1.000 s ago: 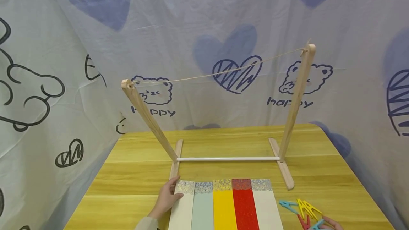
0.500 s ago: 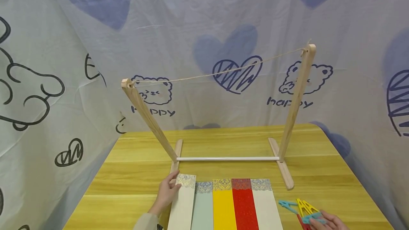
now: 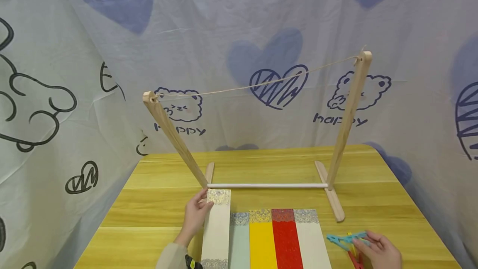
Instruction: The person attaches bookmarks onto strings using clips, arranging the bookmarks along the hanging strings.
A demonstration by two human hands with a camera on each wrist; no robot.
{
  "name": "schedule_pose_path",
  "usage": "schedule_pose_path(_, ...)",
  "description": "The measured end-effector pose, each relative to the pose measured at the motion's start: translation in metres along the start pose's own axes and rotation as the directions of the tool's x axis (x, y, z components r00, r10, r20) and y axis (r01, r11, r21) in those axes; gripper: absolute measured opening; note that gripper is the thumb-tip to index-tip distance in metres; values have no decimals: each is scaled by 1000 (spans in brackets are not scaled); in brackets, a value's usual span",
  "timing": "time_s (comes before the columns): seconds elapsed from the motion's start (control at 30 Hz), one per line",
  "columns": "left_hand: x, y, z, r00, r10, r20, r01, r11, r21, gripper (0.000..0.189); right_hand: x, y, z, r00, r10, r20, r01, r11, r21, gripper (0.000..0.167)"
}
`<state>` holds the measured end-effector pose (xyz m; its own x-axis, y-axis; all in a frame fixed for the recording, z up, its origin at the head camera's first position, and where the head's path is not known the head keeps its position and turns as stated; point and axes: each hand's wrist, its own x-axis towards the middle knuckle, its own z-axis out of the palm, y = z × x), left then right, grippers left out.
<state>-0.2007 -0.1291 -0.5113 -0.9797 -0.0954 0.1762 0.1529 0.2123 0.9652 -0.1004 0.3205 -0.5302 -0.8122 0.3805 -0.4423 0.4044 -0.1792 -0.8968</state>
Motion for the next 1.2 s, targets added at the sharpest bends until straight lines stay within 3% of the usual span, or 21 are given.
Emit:
schedule_pose_path(0.07,1,6,0,1000,20,-14,-21,999,-27,48,-4,-3,6,998,-38,-48,33,994,-109,83)
schedule_pose_path(0.13,3,12,1,999,40,-27,-41,998,-47,48,-6,-8,9,998,-56,-42,47,981,-190,85)
schedule_pose_path(0.33,7,29,0,995,82,-53,-85,994,-64,48,-9,-22,18,994,-91,57,102,969,-223,80)
schedule_pose_path(0.43,9,37,-1,990,123,-72,-128,989,-75,48,-10,-28,25,991,-116,62,127,966,-225,78)
schedule_pose_path(0.6,14,49,-4,977,187,-100,-196,976,-94,46,-15,-39,39,978,-191,80,201,969,-142,68)
schedule_pose_path(0.83,22,62,-5,963,243,-115,-257,959,-123,45,-21,-57,55,938,-335,89,342,935,-90,29)
schedule_pose_path(0.9,19,74,-5,962,246,-116,-259,959,-114,45,-22,-62,59,929,-359,92,368,923,-115,33)
schedule_pose_path(1.07,16,99,-6,945,305,-119,-315,945,-83,43,-22,-74,66,907,-402,122,410,911,-49,30)
schedule_pose_path(1.2,23,96,-7,935,330,-132,-343,934,-96,44,-20,-80,74,875,-468,120,466,883,49,27)
